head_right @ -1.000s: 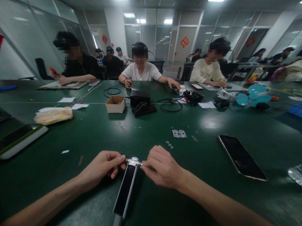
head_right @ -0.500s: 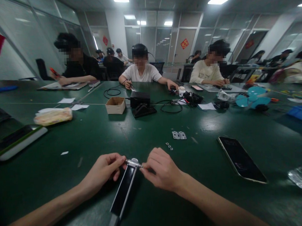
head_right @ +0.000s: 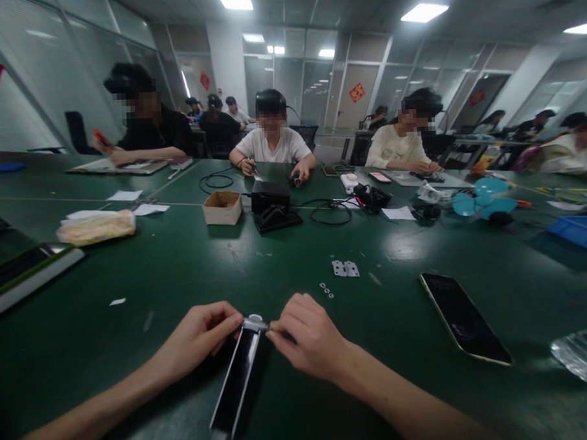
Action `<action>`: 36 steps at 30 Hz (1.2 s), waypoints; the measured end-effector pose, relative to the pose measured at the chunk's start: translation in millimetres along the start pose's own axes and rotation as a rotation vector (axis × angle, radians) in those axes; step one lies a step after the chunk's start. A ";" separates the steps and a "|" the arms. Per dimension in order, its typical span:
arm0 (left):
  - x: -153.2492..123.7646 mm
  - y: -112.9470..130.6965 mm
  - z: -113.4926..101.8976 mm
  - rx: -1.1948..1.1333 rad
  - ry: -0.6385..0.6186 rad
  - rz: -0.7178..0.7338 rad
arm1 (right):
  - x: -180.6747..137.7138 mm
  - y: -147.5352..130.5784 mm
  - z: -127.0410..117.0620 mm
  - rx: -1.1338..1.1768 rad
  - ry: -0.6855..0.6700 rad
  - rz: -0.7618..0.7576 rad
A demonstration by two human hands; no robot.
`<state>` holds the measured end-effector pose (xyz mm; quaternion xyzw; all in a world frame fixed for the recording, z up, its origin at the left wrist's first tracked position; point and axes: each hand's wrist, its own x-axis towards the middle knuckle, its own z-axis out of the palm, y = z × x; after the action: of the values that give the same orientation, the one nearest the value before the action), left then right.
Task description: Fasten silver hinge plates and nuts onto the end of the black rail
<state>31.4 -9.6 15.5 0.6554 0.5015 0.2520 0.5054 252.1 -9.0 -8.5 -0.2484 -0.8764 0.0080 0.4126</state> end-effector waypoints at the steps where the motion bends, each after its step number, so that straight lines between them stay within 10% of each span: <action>1: 0.7 -0.2 -1.9 0.068 -0.002 0.029 | -0.3 0.1 0.4 -0.006 -0.017 0.015; 12: 3.3 -8.5 -6.4 0.613 -0.040 0.278 | -6.7 10.8 4.2 -0.083 -0.247 0.196; 36: 6.2 -19.0 -7.9 0.653 0.009 0.385 | -3.0 9.8 -1.1 -0.053 -0.326 0.243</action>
<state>19.5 -1.0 -0.1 0.8631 0.4252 0.1724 0.2109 258.7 -2.0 -12.1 -0.3584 -0.8950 0.0747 0.2548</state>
